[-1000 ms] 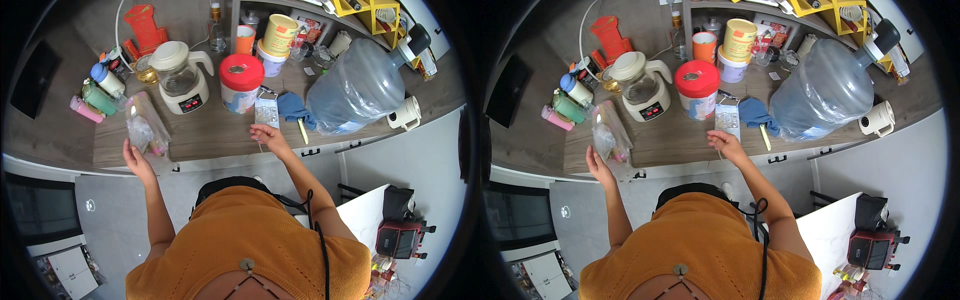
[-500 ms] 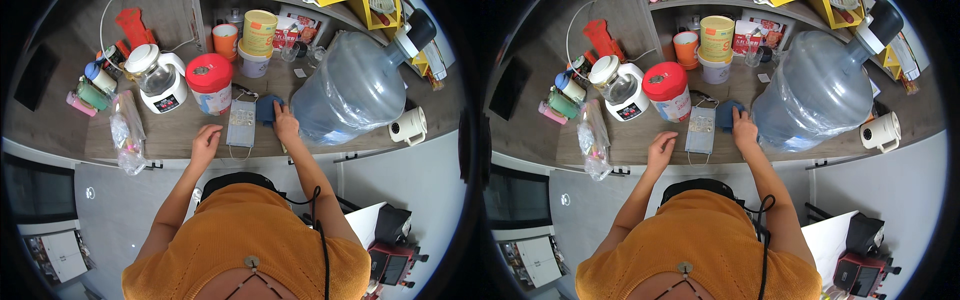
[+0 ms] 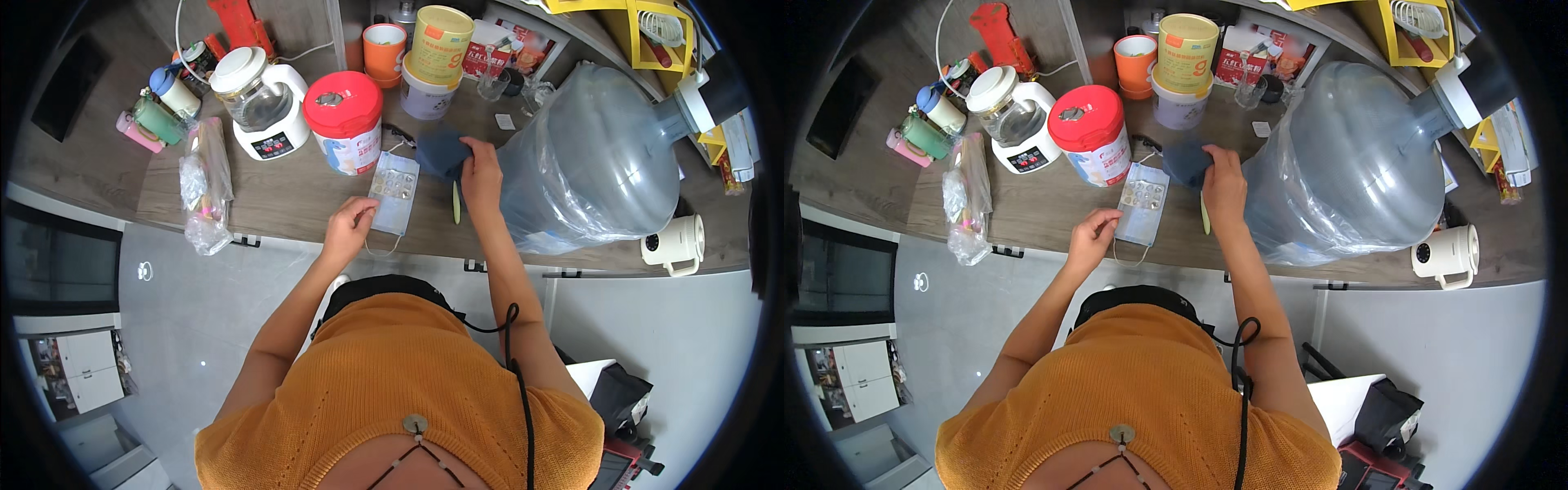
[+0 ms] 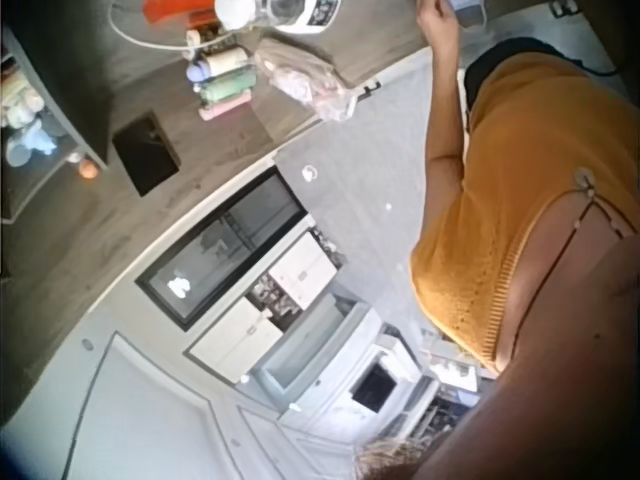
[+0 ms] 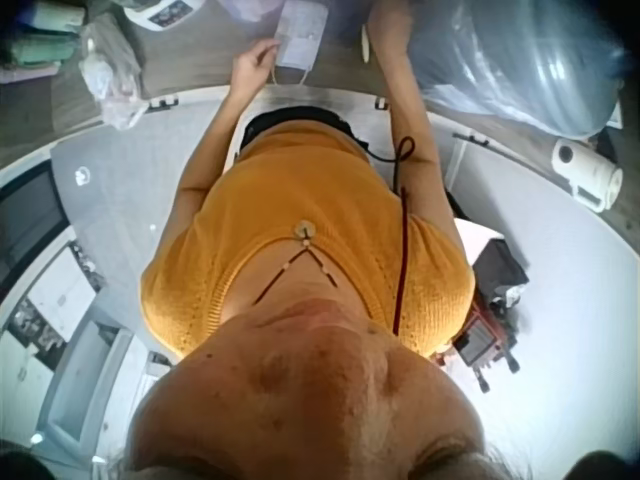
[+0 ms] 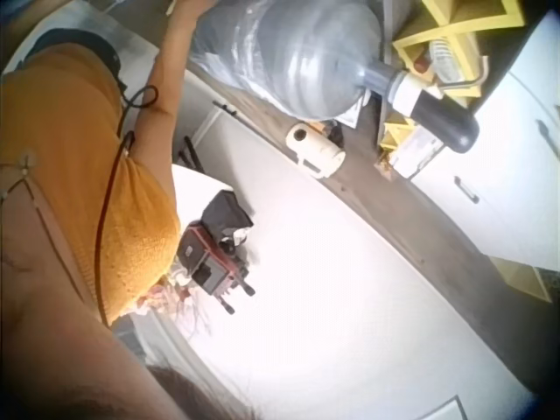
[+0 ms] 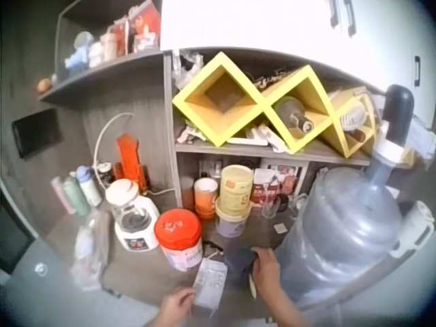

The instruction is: The person organizes various items on a counter, including a blue cloth, sunglasses, a small jar, and a blister pack. They also handle a plastic bag containing several small objects and examine a bottle with a pump.

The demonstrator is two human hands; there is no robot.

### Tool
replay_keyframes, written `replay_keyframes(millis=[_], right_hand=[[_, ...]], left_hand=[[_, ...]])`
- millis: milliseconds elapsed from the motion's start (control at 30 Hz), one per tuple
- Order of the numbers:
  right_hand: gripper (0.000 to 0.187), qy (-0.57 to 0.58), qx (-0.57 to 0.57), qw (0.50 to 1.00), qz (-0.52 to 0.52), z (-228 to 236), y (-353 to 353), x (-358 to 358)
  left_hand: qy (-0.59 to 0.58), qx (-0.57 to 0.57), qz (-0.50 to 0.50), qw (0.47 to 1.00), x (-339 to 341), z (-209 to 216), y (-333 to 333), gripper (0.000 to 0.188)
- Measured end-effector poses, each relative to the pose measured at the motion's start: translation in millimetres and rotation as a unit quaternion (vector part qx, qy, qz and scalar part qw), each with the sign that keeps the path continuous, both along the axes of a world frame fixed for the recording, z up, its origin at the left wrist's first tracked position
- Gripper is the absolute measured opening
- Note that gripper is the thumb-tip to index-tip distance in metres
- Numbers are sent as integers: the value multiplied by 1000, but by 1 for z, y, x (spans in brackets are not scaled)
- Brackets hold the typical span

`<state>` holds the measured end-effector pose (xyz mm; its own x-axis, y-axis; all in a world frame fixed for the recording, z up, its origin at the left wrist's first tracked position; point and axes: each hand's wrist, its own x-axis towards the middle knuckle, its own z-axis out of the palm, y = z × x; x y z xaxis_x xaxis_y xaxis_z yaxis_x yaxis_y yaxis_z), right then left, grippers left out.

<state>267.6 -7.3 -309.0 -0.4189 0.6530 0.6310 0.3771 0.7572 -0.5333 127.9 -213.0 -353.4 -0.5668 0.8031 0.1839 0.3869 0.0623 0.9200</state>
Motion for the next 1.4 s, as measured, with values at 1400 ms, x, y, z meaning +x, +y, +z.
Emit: replay_keyframes(millis=[1400], right_hand=[[22,-142,-27,989,-24,5,-66,78]], left_hand=[[189,111,-244,945,-41,63,97,48]])
